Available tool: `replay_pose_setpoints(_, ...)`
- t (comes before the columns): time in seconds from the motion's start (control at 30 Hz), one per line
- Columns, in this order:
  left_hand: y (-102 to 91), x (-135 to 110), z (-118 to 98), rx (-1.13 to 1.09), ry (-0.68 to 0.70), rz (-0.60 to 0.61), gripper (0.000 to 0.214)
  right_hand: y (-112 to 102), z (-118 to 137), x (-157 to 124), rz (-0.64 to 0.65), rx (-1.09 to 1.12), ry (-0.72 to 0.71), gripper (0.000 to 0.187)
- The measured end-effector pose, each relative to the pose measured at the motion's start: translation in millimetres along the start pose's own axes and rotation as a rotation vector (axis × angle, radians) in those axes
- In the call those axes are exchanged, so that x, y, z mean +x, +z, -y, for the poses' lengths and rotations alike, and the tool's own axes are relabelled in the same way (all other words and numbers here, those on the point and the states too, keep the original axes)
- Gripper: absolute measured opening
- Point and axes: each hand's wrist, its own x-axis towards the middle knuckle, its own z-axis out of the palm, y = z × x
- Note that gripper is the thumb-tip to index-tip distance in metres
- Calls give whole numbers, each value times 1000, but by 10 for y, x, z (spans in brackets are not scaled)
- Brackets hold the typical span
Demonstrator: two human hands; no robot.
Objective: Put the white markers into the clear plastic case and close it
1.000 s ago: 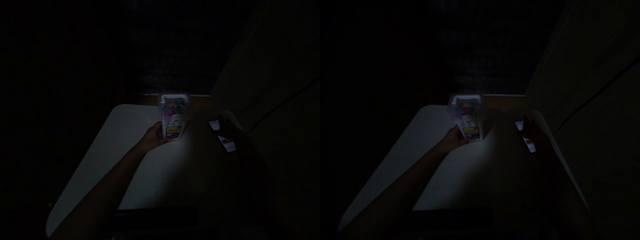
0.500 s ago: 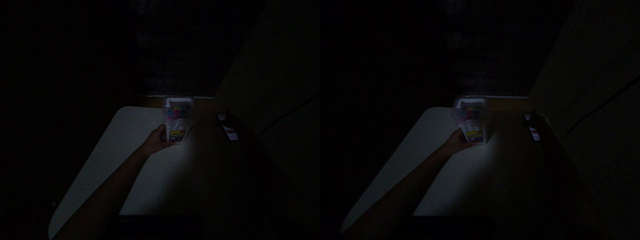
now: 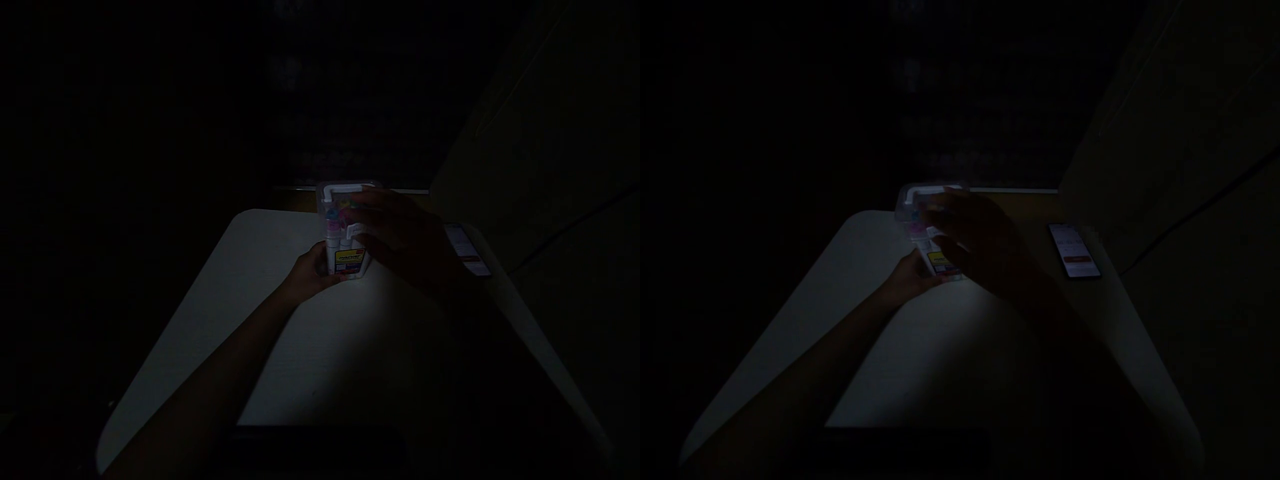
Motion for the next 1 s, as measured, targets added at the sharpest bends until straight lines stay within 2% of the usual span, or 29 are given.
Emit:
replay_pose_setpoints(0.13, 10, -3, -14, -84, 6, 29, 68, 130, -21, -39, -85, -118, -88, 27)
replay_pose_setpoints(0.2, 12, -6, -34, -94, -15, 17, 68, 160, -52, -65, -111, -102, -57, 26)
replay_pose_setpoints(0.37, 10, -3, -31, -109, -35, 0, 67, 164, -45, -101, -73, -41, 43, 27)
replay_pose_setpoints(0.6, 9, 16, 26, -111, -31, -3, 69, 207, -60, -121, -235, 30, -49, 19)
replay_pose_setpoints(0.77, 11, 8, 1, -117, -46, -6, 70, 196, 35, -79, -238, 101, 82, 15)
replay_pose_setpoints(1.0, 7, 17, 20, -108, -29, -6, 70, 177, 35, -59, -238, 137, 77, 10)
